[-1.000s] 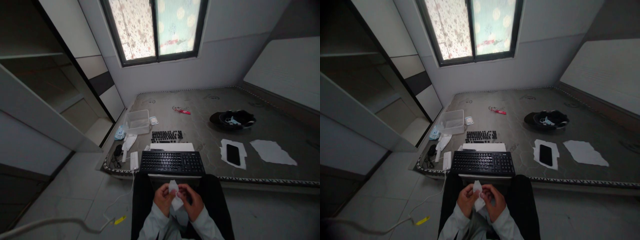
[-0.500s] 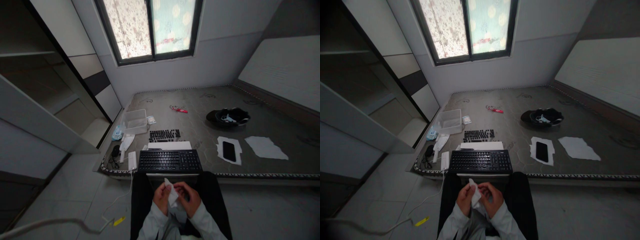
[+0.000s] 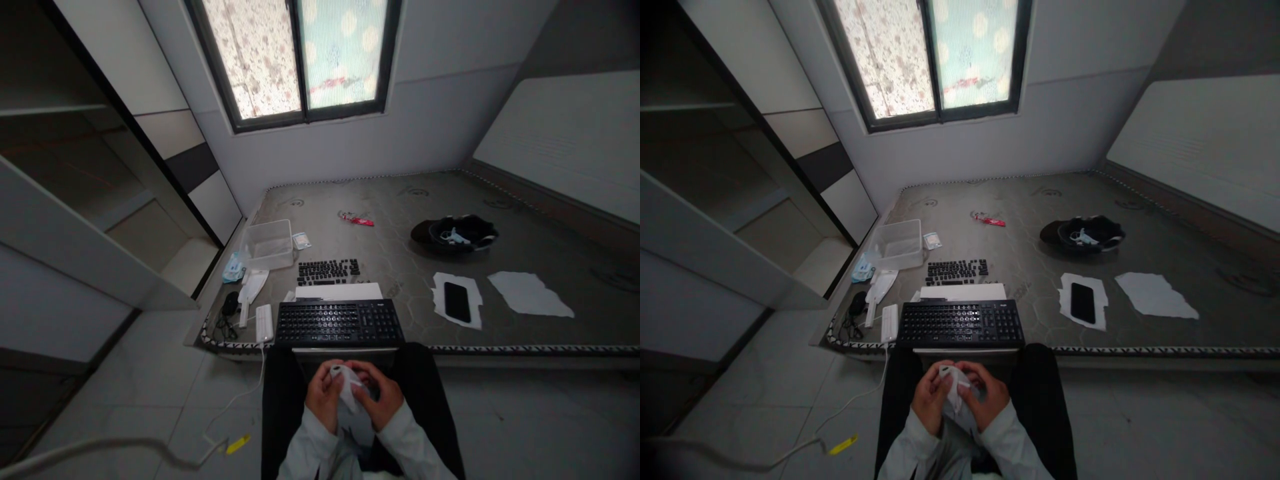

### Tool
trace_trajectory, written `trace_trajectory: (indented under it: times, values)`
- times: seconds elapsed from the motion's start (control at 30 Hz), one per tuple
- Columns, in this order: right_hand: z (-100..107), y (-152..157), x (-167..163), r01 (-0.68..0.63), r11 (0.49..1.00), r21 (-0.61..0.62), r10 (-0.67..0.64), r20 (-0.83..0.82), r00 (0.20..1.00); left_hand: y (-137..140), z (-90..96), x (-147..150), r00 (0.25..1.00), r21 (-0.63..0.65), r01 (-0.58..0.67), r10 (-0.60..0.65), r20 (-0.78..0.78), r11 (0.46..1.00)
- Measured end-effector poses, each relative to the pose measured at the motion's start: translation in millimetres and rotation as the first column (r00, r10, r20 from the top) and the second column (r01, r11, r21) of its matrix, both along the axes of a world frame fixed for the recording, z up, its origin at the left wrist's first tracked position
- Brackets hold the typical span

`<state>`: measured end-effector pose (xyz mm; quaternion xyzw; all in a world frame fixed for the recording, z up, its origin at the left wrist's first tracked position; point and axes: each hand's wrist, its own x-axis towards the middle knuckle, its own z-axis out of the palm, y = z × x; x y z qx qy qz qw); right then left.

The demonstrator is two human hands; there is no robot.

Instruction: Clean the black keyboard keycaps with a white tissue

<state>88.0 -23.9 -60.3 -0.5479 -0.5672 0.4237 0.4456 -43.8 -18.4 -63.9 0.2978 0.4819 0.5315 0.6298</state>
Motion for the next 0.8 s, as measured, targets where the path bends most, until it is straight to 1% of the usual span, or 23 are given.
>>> trace_trajectory:
  times: [0.07, 0.13, 0.27, 0.4, 0.57, 0.63, 0.7, 0.8]
  values:
    - [-1.6, -0.1, 1.1, 0.014, 0.999, -0.032, -0.013, 0.022, 1.0, 0.8, 3.5, 0.6, 0.999, 0.015, 0.016, -0.015, -0.049, 1.0]
    - [-2.2, -0.1, 2.8, 0.017, 0.999, -0.036, -0.015, 0.048, 0.999, 1.4, 7.2, 0.8, 0.995, 0.049, 0.004, 0.001, -0.101, 0.999]
    - [-2.5, -0.2, 5.5, -0.002, 1.0, 0.002, 0.002, 0.094, 0.996, -0.2, 10.8, 1.6, 0.984, 0.065, -0.033, 0.043, -0.172, 0.997]
    - [-3.0, 0.5, 6.5, 0.039, 0.998, 0.039, -0.042, 0.076, 0.996, -2.4, 9.6, 1.5, 0.969, 0.078, -0.038, 0.056, -0.242, 0.996]
    - [-3.1, 4.0, 9.6, 0.072, 0.994, 0.082, -0.075, 0.032, 0.997, -3.3, 7.3, 2.1, 0.97, 0.071, 0.026, -0.008, -0.244, 0.997]
    - [-3.7, 4.8, 10.2, 0.108, 0.993, 0.044, -0.108, 0.002, 0.994, -4.0, 7.0, 3.2, 0.959, 0.079, 0.05, -0.026, -0.284, 0.996]
    - [-4.2, 4.7, 9.9, 0.121, 0.992, -0.034, -0.122, -0.035, 0.992, -4.6, 7.4, 4.3, 0.945, 0.092, 0.055, -0.022, -0.327, 0.994]
    - [-3.2, 3.5, 8.5, 0.076, 0.992, -0.105, -0.087, -0.106, 0.991, -4.5, 8.9, 4.7, 0.946, 0.105, 0.024, 0.011, -0.324, 0.994]
